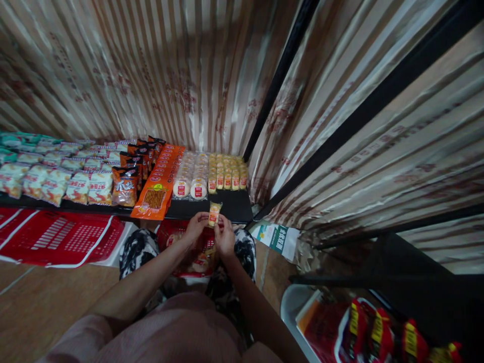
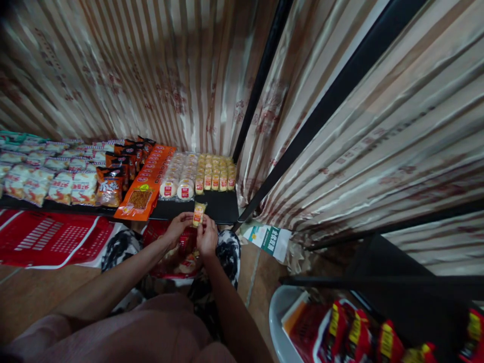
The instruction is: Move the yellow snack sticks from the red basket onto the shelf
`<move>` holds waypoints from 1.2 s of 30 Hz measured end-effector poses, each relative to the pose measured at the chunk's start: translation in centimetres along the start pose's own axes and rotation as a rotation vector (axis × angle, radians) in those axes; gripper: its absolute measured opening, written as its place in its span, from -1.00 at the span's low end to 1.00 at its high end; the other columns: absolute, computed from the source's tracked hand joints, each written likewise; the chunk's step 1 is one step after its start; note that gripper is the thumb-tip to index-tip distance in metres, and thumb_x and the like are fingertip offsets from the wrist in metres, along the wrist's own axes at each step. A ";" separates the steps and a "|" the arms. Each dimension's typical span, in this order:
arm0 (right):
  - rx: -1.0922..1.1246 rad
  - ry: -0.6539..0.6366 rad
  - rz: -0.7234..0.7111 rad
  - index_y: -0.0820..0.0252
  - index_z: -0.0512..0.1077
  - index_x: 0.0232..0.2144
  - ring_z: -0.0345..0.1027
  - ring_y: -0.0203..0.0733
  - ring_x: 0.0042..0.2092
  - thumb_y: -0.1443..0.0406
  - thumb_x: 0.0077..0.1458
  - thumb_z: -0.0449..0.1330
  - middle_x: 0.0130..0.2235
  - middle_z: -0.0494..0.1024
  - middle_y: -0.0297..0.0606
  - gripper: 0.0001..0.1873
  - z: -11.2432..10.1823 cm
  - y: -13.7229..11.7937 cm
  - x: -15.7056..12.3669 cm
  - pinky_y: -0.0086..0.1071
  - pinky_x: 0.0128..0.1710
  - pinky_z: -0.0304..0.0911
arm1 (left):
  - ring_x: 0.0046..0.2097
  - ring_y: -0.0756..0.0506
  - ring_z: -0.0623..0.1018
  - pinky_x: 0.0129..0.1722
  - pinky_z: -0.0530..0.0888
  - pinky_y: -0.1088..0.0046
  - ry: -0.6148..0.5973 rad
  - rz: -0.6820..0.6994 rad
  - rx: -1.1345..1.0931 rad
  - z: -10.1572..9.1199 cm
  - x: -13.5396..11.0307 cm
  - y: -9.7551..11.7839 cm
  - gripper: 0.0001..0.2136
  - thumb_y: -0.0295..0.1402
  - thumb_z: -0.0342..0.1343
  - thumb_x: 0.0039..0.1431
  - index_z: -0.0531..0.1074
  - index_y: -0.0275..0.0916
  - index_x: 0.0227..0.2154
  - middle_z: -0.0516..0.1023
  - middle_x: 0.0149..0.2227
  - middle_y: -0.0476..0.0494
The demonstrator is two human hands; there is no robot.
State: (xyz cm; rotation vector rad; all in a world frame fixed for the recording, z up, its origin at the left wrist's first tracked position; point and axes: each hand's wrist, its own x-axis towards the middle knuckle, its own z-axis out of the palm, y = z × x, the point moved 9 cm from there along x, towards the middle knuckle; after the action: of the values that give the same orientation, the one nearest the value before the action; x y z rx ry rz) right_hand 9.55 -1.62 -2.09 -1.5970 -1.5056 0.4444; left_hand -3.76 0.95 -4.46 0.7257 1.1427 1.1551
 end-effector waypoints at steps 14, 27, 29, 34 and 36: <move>-0.008 0.075 -0.021 0.20 0.30 -0.08 0.31 -0.18 -0.19 0.34 0.08 -0.05 -0.19 0.42 -0.14 -0.66 -0.3 1.9 3.8 -0.30 -0.21 0.27 | -0.34 -0.01 0.47 -0.24 0.39 0.47 0.058 0.042 0.157 2.4 3.9 0.1 -0.76 -0.61 0.08 -0.19 0.51 -0.25 -0.42 0.52 -0.43 -0.06; -0.039 0.111 0.009 0.25 0.23 0.01 0.28 -0.11 -0.09 0.34 0.04 -0.03 -0.07 0.37 -0.05 -0.56 0.2 3.0 6.9 -0.21 -0.09 0.23 | -0.28 -0.04 0.47 -0.20 0.38 0.45 0.046 0.108 0.202 4.7 7.0 0.3 -0.70 -0.59 0.07 -0.18 0.52 -0.20 -0.33 0.54 -0.33 -0.06; -0.041 0.114 0.011 0.25 0.22 0.03 0.27 -0.10 -0.08 0.34 0.04 -0.02 -0.07 0.37 -0.05 -0.55 0.5 3.3 7.3 -0.20 -0.09 0.23 | -0.28 -0.04 0.47 -0.24 0.39 0.46 0.048 0.085 0.179 5.0 7.4 0.2 -0.70 -0.57 0.09 -0.18 0.52 -0.20 -0.32 0.54 -0.33 -0.06; -0.038 0.137 -0.003 0.26 0.17 0.07 0.26 -0.09 -0.07 0.33 0.03 -0.02 -0.05 0.36 -0.03 -0.50 1.1 4.0 8.4 -0.19 -0.08 0.22 | -0.29 -0.03 0.47 -0.26 0.39 0.48 0.082 0.058 0.224 5.2 8.2 0.1 -0.68 -0.58 0.08 -0.15 0.51 -0.19 -0.28 0.53 -0.29 -0.07; -0.051 0.126 0.010 0.28 0.16 0.08 0.25 -0.08 -0.05 0.34 0.02 -0.01 -0.04 0.35 -0.01 -0.48 1.4 4.2 9.0 -0.19 -0.08 0.22 | -0.28 -0.03 0.46 -0.25 0.39 0.49 0.080 0.066 0.254 5.4 8.5 0.4 -0.66 -0.59 0.06 -0.14 0.51 -0.19 -0.26 0.53 -0.27 -0.08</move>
State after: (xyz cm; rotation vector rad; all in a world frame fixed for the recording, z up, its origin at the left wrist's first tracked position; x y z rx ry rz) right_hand 12.94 7.69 -3.49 -1.6420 -1.4249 0.3073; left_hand 1.21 9.67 -5.05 0.9243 1.3577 1.1131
